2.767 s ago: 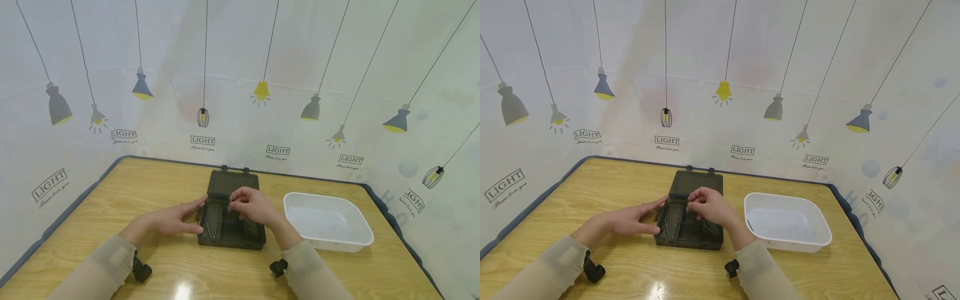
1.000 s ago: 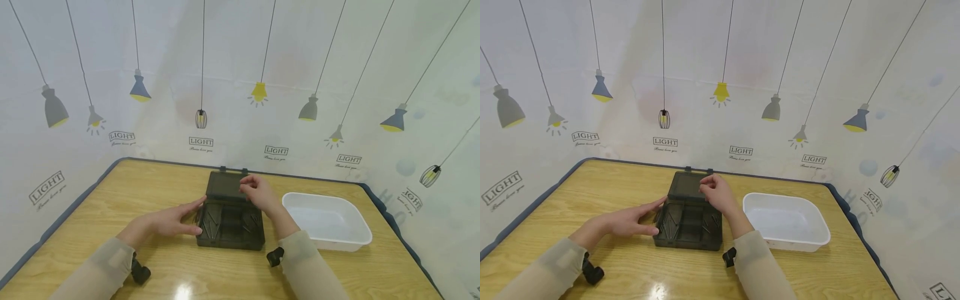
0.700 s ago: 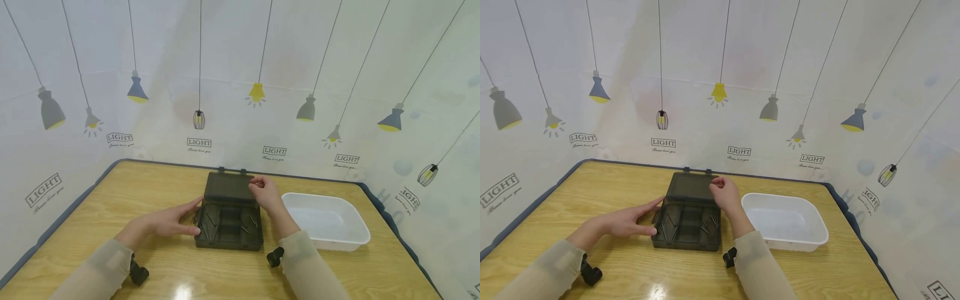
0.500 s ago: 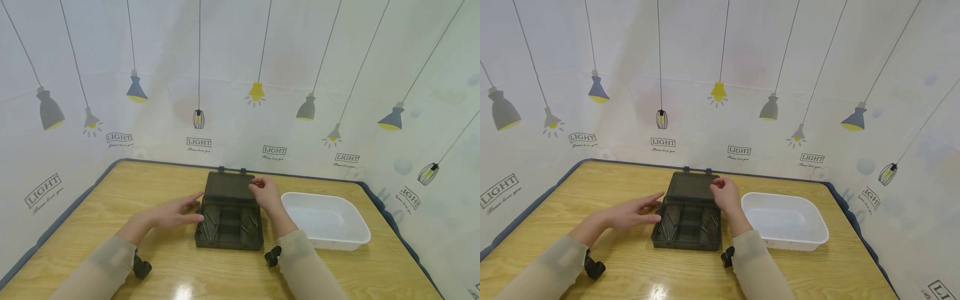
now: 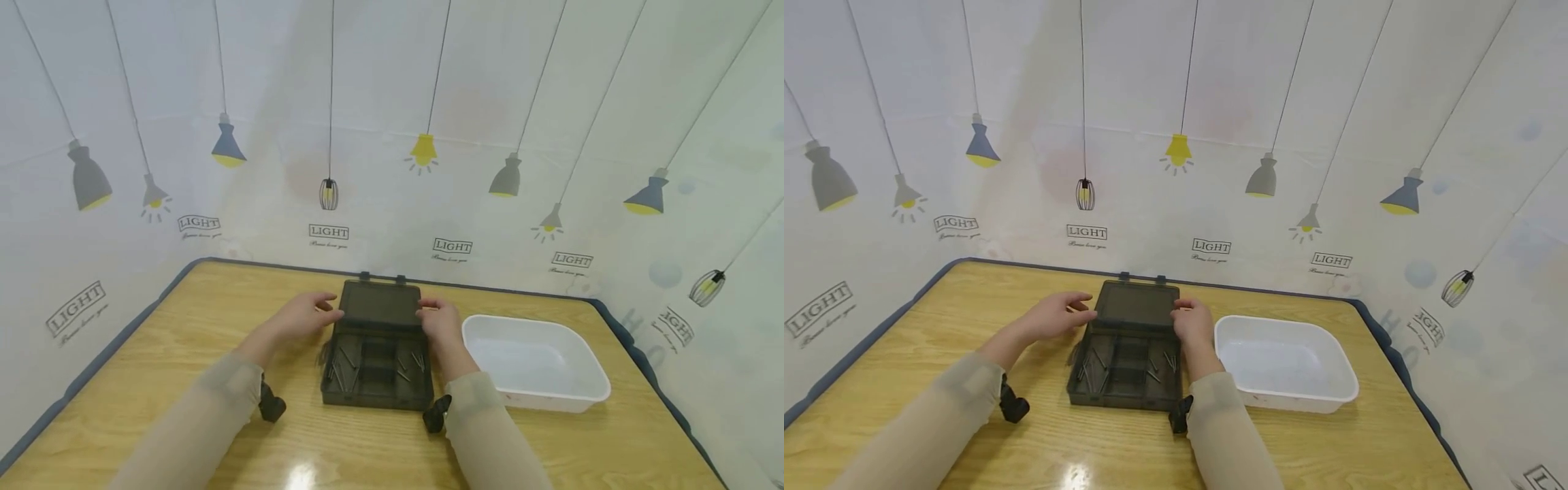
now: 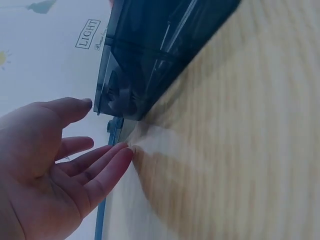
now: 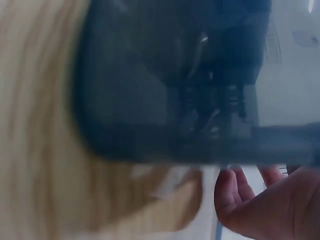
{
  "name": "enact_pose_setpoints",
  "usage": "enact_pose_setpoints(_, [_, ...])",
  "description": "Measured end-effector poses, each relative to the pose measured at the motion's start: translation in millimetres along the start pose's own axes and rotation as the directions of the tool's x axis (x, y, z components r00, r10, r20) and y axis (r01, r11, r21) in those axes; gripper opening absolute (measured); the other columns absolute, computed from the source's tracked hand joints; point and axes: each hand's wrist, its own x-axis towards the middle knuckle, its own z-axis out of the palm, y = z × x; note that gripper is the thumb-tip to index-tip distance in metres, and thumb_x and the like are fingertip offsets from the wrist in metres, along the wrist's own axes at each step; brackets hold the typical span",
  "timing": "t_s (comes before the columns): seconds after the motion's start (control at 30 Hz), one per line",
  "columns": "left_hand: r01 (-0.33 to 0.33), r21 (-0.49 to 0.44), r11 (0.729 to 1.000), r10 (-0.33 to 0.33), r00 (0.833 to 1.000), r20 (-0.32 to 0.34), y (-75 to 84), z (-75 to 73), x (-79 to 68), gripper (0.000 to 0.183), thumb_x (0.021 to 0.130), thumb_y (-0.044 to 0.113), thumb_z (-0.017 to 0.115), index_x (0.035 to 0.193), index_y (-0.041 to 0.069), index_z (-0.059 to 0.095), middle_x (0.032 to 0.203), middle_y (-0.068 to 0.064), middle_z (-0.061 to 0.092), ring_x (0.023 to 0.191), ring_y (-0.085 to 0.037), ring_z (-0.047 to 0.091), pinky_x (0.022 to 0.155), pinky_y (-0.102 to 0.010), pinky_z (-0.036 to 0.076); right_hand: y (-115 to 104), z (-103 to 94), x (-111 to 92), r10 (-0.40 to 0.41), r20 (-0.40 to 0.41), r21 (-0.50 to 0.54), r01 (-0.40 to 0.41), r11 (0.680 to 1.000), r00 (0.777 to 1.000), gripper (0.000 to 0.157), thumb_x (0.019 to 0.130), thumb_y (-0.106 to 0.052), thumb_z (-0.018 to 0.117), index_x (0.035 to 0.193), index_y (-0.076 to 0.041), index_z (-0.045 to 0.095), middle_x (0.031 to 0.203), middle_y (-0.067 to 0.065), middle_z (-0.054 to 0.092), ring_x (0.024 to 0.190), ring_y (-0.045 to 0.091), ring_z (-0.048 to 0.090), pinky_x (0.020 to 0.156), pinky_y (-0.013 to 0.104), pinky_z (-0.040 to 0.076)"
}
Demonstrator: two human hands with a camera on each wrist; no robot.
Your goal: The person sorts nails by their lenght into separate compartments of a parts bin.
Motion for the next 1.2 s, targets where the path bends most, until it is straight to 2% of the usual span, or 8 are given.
enact_pose_setpoints(0.13, [0.035, -0.119, 0.992, -0.032, 0.999, 0.028, 3.7, 2.6, 9.8, 0.062, 0.112, 0.030, 0.066, 0.164, 0.002, 0.049, 0.139, -0.026, 0.070, 0.104, -0.027, 0.078, 0.092, -0.044, 0.066, 6, -2.1, 1, 0.026, 0.018, 0.000, -0.026, 1.000, 0.999, 0.032, 0.102, -0.001, 0.068, 0.133, 0.001, 0.075, 0.142, 0.026, 0.067, 0.116, 0.032, 0.063, 0.104, 0.045, 0.055])
enact_pose_setpoints(0.27, [0.072, -0.205, 0.976, -0.066, 0.997, 0.033, 2.9, 5.5, 16.6, 0.054, 0.112, 0.021, 0.066, 0.161, 0.001, 0.053, 0.139, -0.029, 0.069, 0.096, -0.022, 0.075, 0.081, -0.034, 0.067, 7, -3.8, 1, 0.023, 0.042, -0.021, -0.022, 1.000, 0.999, 0.034, 0.102, -0.001, 0.067, 0.135, 0.002, 0.074, 0.145, 0.027, 0.067, 0.128, 0.038, 0.063, 0.113, 0.050, 0.053])
enact_pose_setpoints(0.5, [0.098, -0.225, 0.969, -0.094, 0.995, 0.027, 3.7, 7.1, 20.1, 0.047, 0.111, 0.012, 0.064, 0.154, -0.003, 0.058, 0.145, -0.033, 0.065, 0.103, -0.031, 0.078, 0.085, -0.038, 0.068, 7, -4.8, 2, 0.013, 0.042, -0.087, -0.010, 0.996, 0.999, 0.036, 0.097, 0.005, 0.062, 0.129, 0.003, 0.077, 0.144, 0.026, 0.068, 0.126, 0.037, 0.062, 0.105, 0.045, 0.054])
enact_pose_setpoints(0.7, [0.077, -0.247, 0.966, -0.076, 0.997, 0.014, 0.4, 7.0, 20.3, 0.042, 0.108, 0.005, 0.064, 0.149, -0.007, 0.062, 0.145, -0.033, 0.066, 0.113, -0.037, 0.078, 0.090, -0.040, 0.068, 10, -4.0, 7, 0.039, 0.047, -0.075, -0.035, 0.997, 0.998, 0.037, 0.096, 0.006, 0.059, 0.127, 0.001, 0.079, 0.150, 0.024, 0.065, 0.142, 0.039, 0.058, 0.117, 0.051, 0.052])
enact_pose_setpoints(0.87, [0.076, -0.235, 0.969, -0.077, 0.997, 0.003, -1.0, 8.3, 19.3, 0.040, 0.109, 0.005, 0.063, 0.147, -0.006, 0.065, 0.144, -0.032, 0.066, 0.116, -0.036, 0.077, 0.093, -0.039, 0.067, 11, -5.5, 7, 0.052, 0.056, -0.057, -0.048, 0.997, 0.997, 0.039, 0.096, 0.008, 0.059, 0.128, 0.001, 0.079, 0.150, 0.024, 0.066, 0.145, 0.039, 0.057, 0.119, 0.052, 0.052])
enact_pose_setpoints(1.2, [0.078, -0.248, 0.966, -0.084, 0.996, -0.012, -4.8, 10.6, 20.1, 0.039, 0.108, 0.004, 0.064, 0.145, -0.006, 0.066, 0.144, -0.031, 0.068, 0.114, -0.034, 0.078, 0.093, -0.039, 0.067, 13, -8.7, 5, 0.027, 0.062, -0.016, -0.026, 1.000, 0.998, 0.040, 0.095, 0.010, 0.061, 0.130, 0.004, 0.078, 0.145, 0.025, 0.069, 0.148, 0.039, 0.056, 0.124, 0.050, 0.047])
